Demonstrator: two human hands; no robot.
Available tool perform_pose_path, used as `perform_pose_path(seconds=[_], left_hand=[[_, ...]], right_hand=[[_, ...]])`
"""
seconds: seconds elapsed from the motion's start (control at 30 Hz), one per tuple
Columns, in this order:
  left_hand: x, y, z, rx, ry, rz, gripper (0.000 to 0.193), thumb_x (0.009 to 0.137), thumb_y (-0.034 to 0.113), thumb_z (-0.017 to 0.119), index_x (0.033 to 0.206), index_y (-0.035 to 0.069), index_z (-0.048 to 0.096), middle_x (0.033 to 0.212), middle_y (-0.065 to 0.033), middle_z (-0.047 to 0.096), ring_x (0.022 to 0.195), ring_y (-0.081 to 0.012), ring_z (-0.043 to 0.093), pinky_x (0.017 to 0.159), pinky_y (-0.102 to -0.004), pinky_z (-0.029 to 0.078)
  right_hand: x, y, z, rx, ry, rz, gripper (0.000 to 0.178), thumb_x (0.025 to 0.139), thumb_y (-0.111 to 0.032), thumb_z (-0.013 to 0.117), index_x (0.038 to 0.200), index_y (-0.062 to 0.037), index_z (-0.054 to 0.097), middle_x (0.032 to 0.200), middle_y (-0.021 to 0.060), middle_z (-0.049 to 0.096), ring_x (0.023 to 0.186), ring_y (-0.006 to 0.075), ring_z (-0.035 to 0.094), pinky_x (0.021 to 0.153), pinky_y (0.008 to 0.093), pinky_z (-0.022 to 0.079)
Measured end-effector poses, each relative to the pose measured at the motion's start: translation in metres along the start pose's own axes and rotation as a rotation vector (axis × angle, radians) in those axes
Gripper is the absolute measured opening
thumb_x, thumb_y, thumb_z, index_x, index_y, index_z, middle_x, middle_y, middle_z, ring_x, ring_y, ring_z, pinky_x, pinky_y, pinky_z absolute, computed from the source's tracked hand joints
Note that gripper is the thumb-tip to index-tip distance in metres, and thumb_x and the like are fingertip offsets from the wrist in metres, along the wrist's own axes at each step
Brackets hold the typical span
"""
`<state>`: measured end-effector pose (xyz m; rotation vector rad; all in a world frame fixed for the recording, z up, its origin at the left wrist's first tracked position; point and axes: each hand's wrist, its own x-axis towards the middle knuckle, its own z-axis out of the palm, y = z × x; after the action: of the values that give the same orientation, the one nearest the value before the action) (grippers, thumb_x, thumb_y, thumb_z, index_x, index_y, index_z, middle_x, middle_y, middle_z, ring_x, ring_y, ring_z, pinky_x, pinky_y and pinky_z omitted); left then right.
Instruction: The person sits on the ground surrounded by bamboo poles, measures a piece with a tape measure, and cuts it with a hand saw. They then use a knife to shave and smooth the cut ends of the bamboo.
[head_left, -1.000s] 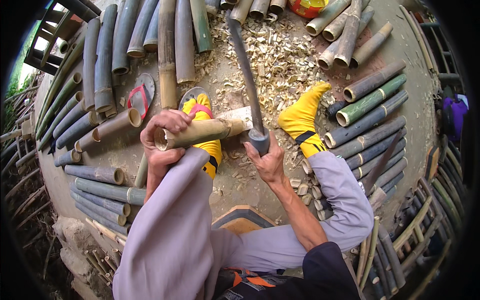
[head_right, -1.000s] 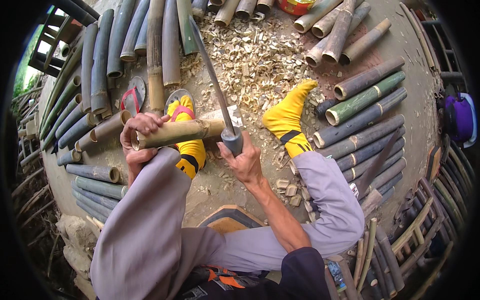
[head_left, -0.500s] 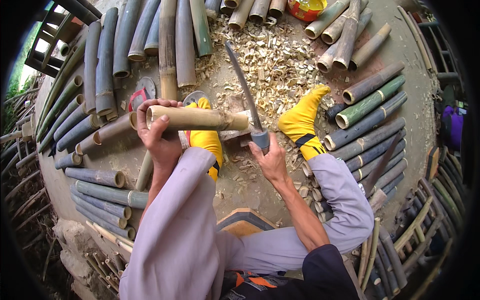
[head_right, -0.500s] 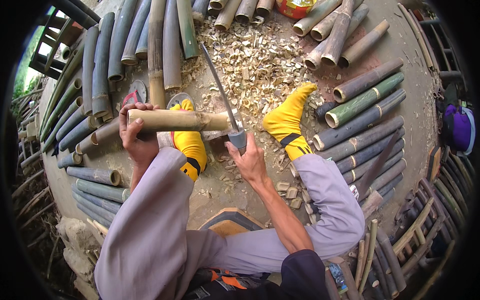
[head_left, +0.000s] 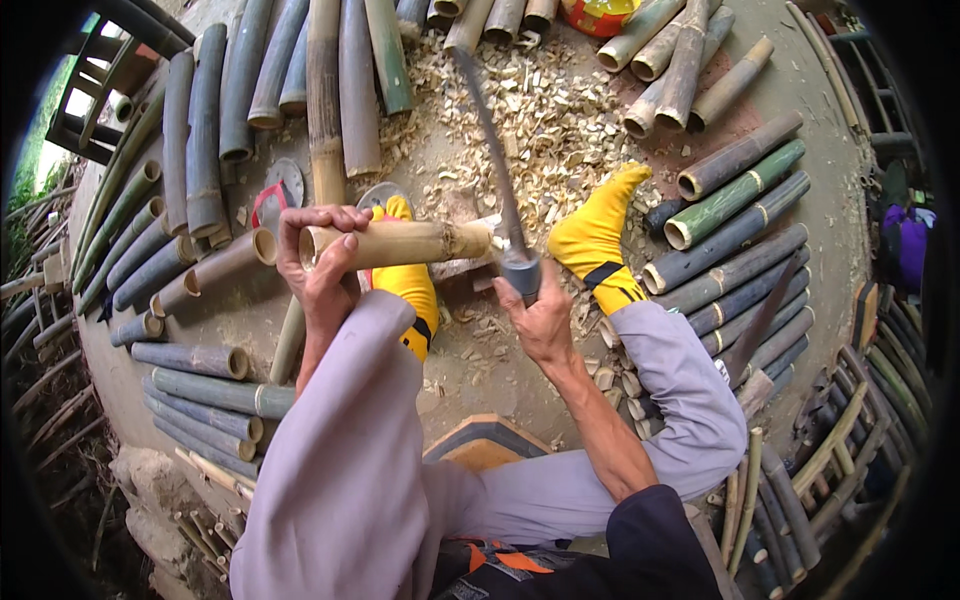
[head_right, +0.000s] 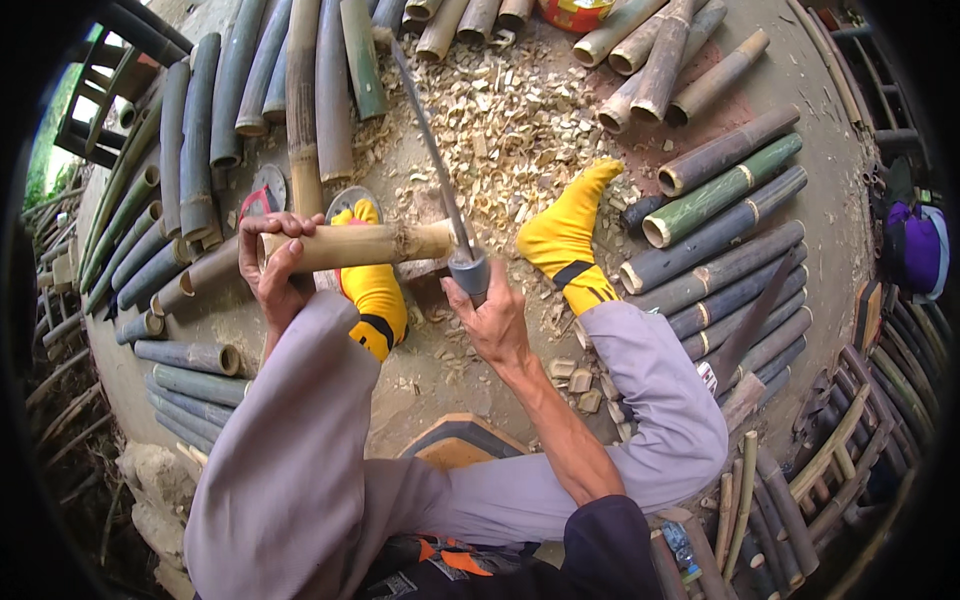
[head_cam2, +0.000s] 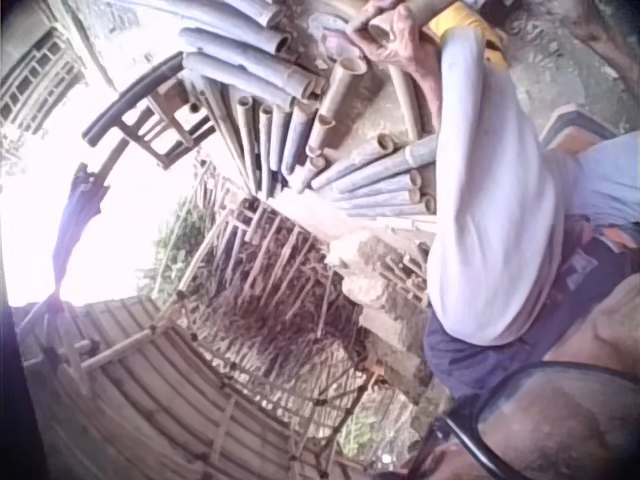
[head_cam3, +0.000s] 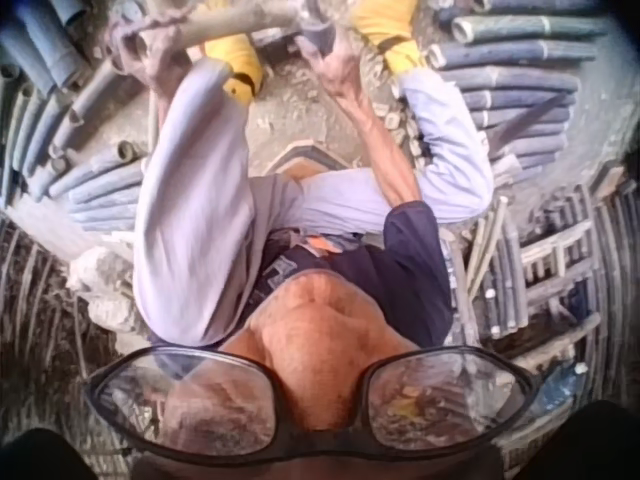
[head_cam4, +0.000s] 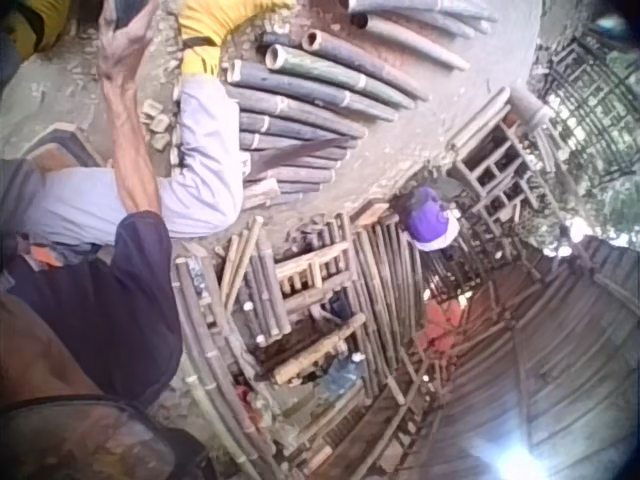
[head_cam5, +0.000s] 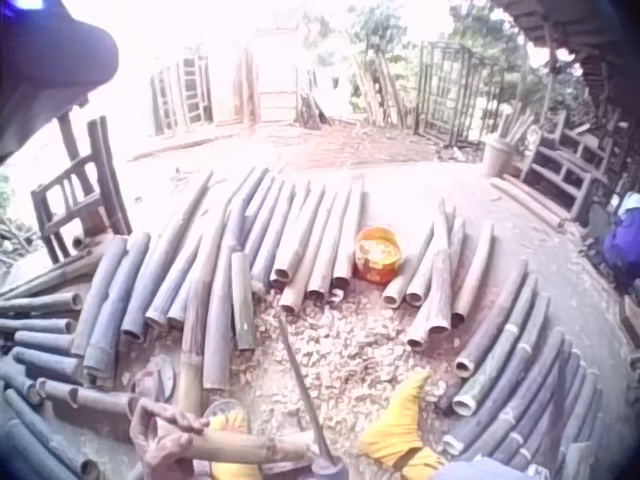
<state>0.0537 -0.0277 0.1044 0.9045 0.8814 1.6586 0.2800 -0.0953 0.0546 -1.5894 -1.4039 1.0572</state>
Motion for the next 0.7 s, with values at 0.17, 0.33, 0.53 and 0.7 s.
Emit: perform_pose_path(seconds=[0.17,0.33,0.53,0.7], left_hand=[[0.003,-0.003,-0.001,-0.022,-0.120,-0.015,0.027,0.072,-0.003,0.064,0.094,0.004,0.050,0.086,-0.0105,0.056,0.088,-0.0237,0.057,0.094,-0.0466,0.045],[0.000,0.004,-0.017,-0.006,-0.183,-0.070,0.030,0.068,0.001,0.068,0.093,0.004,0.051,0.085,-0.0106,0.056,0.088,-0.0248,0.057,0.093,-0.0472,0.045],[0.004,0.005,-0.025,0.035,-0.267,-0.137,0.026,0.063,0.003,0.066,0.084,0.003,0.053,0.083,-0.0103,0.056,0.088,-0.0265,0.058,0.097,-0.0545,0.045],[0.000,0.010,-0.026,0.067,-0.306,-0.122,0.025,0.061,0.005,0.066,0.082,0.002,0.053,0.081,-0.0106,0.057,0.089,-0.0266,0.058,0.097,-0.0554,0.044]], right_hand=[[0.002,0.040,0.021,-0.081,-0.064,0.085,0.040,0.089,-0.030,0.067,0.108,0.0017,0.051,0.076,0.0156,0.066,0.063,0.0245,0.067,0.053,0.0339,0.053],[0.000,0.043,0.007,-0.075,-0.197,0.351,0.042,0.089,-0.030,0.067,0.110,0.0031,0.053,0.079,0.0183,0.067,0.073,0.0280,0.069,0.060,0.0351,0.054],[-0.003,0.023,0.004,0.043,0.022,-0.063,0.041,0.090,-0.033,0.066,0.109,0.0011,0.052,0.081,0.0193,0.067,0.067,0.0282,0.068,0.058,0.0387,0.055],[-0.011,0.063,0.008,-0.225,-0.242,0.200,0.044,0.088,-0.036,0.067,0.108,0.0009,0.053,0.080,0.0195,0.067,0.064,0.0277,0.068,0.056,0.0389,0.055]])
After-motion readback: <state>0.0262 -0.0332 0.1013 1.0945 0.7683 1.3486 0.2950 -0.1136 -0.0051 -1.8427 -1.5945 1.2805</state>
